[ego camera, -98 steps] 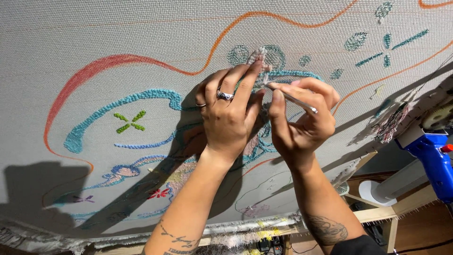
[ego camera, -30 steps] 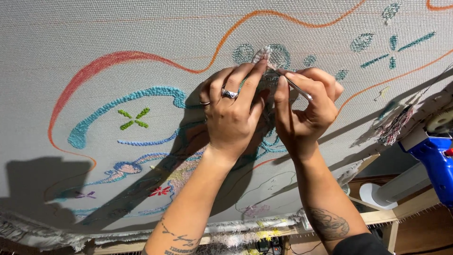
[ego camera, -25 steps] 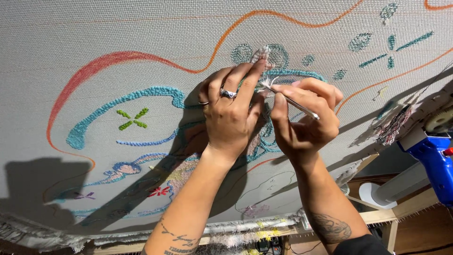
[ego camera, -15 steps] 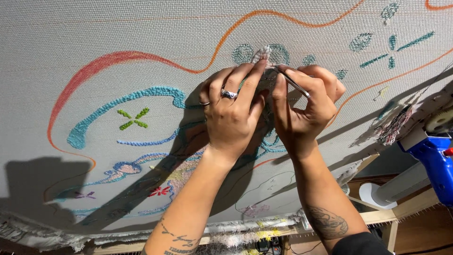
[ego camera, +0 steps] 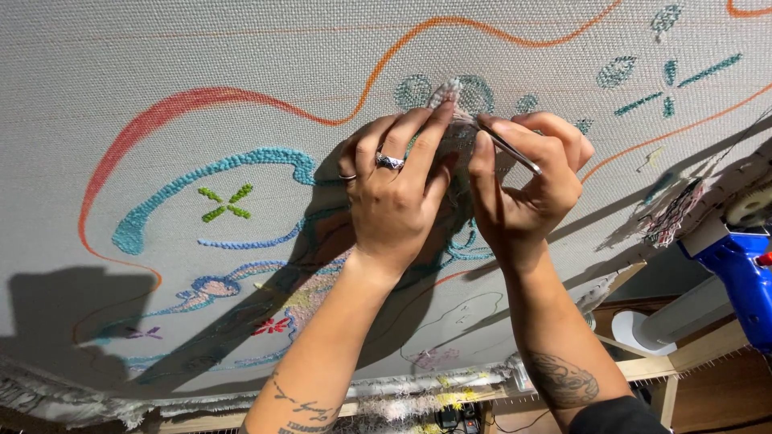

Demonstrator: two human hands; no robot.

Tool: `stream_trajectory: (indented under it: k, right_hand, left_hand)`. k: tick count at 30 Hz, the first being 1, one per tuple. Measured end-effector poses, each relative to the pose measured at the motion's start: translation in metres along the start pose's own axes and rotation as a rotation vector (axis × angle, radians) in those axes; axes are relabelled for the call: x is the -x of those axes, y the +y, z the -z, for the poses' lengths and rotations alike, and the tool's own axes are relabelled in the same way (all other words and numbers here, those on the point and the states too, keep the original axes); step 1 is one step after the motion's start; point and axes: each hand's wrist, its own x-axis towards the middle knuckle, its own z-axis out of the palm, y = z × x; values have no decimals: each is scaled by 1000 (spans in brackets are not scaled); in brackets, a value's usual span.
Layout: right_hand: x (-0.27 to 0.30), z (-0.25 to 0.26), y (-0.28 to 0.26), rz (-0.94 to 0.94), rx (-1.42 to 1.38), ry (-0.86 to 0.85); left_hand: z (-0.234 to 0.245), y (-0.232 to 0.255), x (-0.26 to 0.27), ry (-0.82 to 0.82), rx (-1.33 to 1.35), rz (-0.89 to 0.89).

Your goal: Trimming and refining details on a tufted rug using tweezers to pull out stray yarn strands.

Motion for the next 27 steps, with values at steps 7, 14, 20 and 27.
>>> stream_trajectory:
  k: [7,14,20,27]
  right_hand:
    - [-1,-4,-3,-20,-33,-2]
    - [3,5,-4,62,-70,2]
    - [-1,-4,-2,-7,-5,2]
    - [-2,-2,-4,4,-49,5]
  left_hand:
    - [1,0,0,-3,-2,1]
    - [4,1,-2,-12,17,-8]
    - [3,1,-1,-19,7,5]
    - [4,1,0,-41,2,6]
